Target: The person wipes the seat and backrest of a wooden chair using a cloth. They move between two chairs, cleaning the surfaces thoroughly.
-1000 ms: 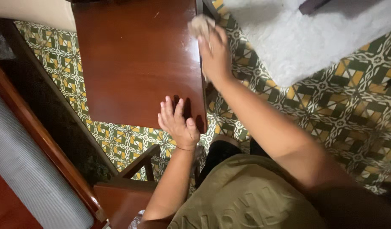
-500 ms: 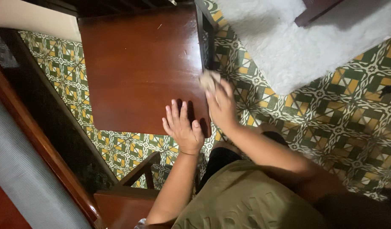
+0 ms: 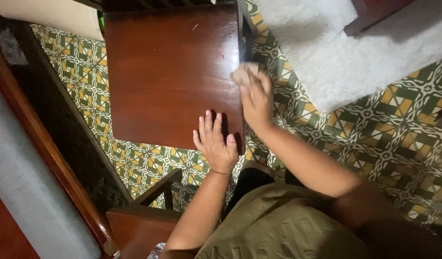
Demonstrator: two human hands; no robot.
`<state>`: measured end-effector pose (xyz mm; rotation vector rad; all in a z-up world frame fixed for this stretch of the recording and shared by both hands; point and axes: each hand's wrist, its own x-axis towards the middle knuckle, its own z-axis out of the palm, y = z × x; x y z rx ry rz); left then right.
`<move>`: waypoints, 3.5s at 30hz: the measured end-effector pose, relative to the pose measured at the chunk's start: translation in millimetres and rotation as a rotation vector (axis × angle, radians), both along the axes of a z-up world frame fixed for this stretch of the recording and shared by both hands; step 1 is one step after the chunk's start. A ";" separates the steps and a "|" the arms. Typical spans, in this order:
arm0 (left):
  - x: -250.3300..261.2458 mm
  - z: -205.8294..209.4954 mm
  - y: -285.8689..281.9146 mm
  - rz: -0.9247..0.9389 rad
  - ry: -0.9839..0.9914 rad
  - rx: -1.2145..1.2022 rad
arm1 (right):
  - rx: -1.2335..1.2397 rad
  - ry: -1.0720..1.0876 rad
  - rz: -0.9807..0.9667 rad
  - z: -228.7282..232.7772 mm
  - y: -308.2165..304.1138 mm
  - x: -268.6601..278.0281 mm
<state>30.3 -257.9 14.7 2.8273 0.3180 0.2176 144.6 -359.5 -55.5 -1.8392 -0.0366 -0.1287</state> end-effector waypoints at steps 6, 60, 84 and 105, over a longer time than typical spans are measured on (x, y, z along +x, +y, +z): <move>-0.3 -0.8 0.0 -0.003 0.005 0.001 | 0.000 -0.003 -0.052 -12.9 12.6 76.6; 1.4 1.6 0.0 0.002 -0.012 0.015 | 0.221 0.069 0.190 24.7 -25.3 -44.5; -1.2 3.6 -2.2 0.045 -0.084 -0.016 | 0.111 0.026 0.205 15.8 -26.7 -50.1; -7.7 1.1 -0.6 0.052 -0.116 -0.061 | -0.259 -0.224 0.943 9.8 -115.4 -91.3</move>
